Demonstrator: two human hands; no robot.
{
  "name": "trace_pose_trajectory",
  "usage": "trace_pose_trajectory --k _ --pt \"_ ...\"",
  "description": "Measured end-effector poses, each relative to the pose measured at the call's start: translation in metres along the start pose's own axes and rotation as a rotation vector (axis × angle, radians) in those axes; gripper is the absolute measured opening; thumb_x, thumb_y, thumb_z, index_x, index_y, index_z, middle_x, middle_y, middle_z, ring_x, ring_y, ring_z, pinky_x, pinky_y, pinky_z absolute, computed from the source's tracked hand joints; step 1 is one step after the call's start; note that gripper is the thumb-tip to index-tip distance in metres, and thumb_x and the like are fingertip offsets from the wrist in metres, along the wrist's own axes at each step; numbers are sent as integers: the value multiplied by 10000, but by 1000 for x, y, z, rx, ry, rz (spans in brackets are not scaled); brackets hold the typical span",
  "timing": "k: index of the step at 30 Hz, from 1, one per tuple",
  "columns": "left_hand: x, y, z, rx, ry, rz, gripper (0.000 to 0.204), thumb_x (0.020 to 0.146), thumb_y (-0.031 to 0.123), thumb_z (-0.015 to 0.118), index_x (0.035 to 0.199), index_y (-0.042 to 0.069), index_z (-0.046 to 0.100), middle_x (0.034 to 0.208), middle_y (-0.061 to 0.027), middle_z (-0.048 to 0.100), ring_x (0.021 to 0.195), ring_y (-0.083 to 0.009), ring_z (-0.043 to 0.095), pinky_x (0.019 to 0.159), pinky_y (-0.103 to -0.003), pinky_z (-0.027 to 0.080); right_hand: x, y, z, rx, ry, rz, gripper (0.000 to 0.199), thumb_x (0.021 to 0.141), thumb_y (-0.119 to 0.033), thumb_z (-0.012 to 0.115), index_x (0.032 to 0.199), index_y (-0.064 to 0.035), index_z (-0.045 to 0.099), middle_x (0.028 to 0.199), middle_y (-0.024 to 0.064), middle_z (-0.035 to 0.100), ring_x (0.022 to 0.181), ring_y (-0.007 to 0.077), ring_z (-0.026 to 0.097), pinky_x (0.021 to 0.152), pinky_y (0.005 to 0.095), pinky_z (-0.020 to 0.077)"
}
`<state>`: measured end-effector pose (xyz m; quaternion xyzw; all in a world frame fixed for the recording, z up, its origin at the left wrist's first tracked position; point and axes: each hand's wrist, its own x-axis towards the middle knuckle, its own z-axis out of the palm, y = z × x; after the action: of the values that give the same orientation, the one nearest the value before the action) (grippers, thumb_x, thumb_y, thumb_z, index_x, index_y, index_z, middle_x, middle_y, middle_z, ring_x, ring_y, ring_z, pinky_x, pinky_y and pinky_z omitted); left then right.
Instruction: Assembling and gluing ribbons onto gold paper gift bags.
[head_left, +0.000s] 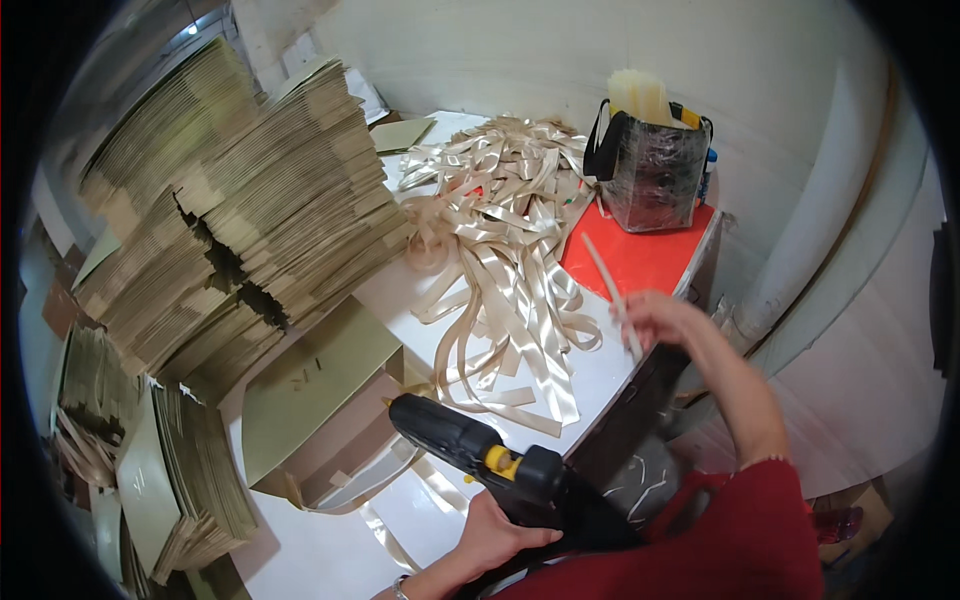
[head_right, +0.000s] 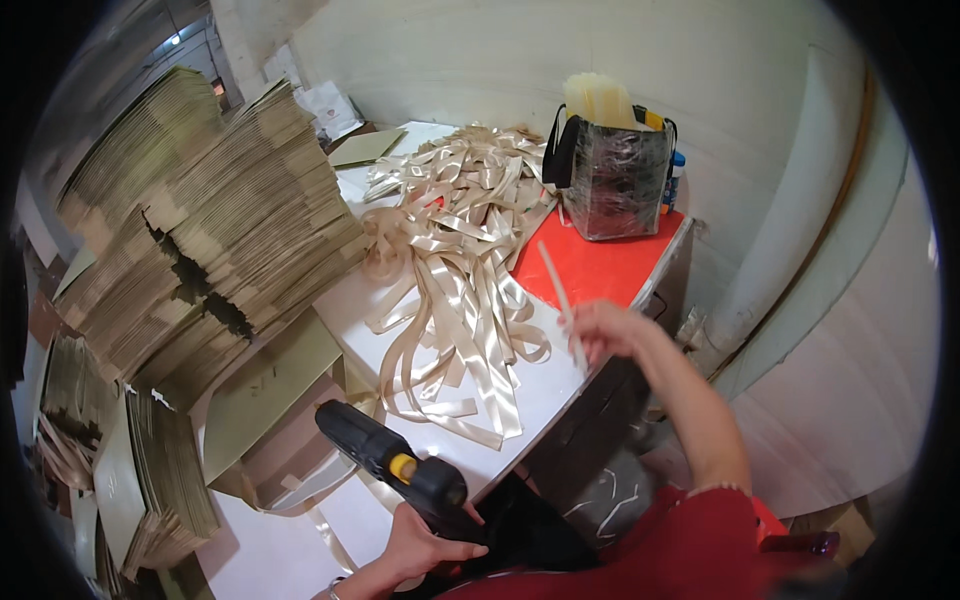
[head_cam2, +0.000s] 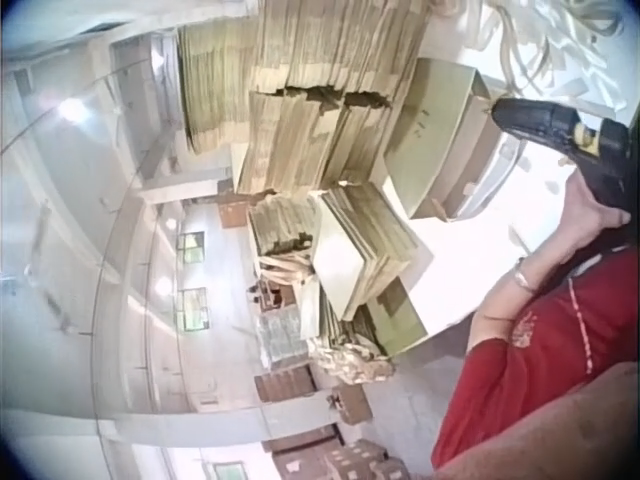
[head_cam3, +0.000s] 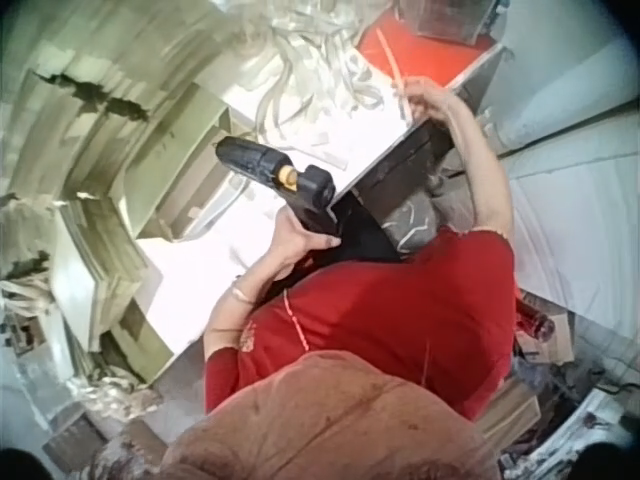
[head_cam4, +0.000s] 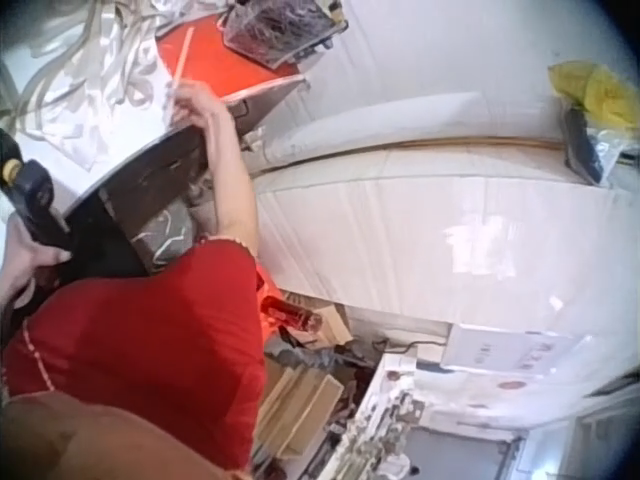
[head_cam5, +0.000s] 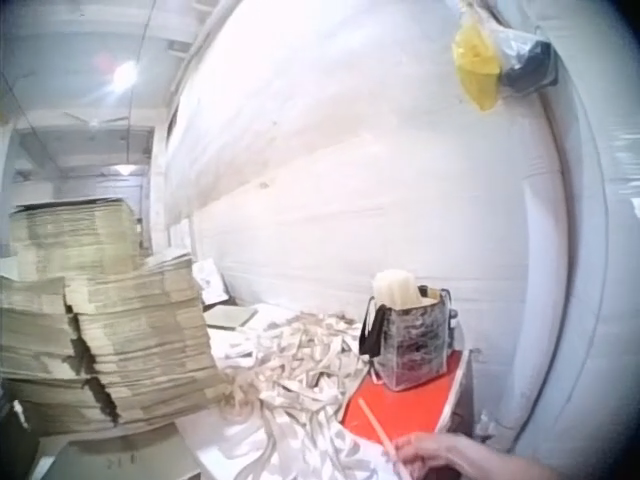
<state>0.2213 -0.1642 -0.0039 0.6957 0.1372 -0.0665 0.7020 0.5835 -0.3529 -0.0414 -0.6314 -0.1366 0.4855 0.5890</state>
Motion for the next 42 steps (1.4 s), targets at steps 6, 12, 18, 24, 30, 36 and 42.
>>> trace_pose_trajectory --k 6,12,18,24,30,36,42 --pt "-2 13 10 -42 -47 9 320 594 8 790 863 35 618 740 -40 622 513 -97 553 449 -221 433 -99 14 129 285 -79 -628 159 771 13 609 892 29 507 839 220 627 684 264 661 625 384 581" --pt "-16 9 23 -370 -36 23 398 574 -52 776 911 14 574 836 -94 638 679 -128 601 497 -192 444 -127 12 185 335 -134 -1156 109 764 22 618 820 31 524 882 219 631 797 259 656 744 363 545" --pt "-27 4 29 -387 62 -66 378 582 -34 782 902 10 583 797 -86 637 657 -132 605 494 -205 454 -140 7 201 22 -42 -1056 93 789 36 601 863 45 545 933 215 633 819 228 650 785 320 515" --pt "-19 -24 33 74 434 198 362 590 58 810 867 2 584 732 -44 610 622 -112 578 548 -248 478 -120 53 236 589 -144 -987 50 848 11 520 879 43 497 888 214 601 806 294 651 752 390 551" --pt "-34 -41 7 232 437 138 389 608 35 790 950 -2 609 763 -29 627 662 -103 578 610 -248 479 -122 41 221 121 -158 -1079 103 858 -36 571 873 18 485 930 223 587 782 304 650 729 416 558" --pt "-48 -40 2 124 450 284 395 609 35 788 960 2 609 710 -20 618 622 -83 574 561 -229 463 -114 67 281 389 -132 -1024 319 856 -199 641 1028 28 497 982 170 560 797 210 607 713 348 527" --pt "-53 -33 5 -242 212 285 488 620 112 801 1028 0 557 885 -66 620 813 -170 590 762 -308 483 -92 63 285 -117 -378 -585 878 704 -333 784 1359 -3 300 1169 119 525 1087 183 493 912 299 404"
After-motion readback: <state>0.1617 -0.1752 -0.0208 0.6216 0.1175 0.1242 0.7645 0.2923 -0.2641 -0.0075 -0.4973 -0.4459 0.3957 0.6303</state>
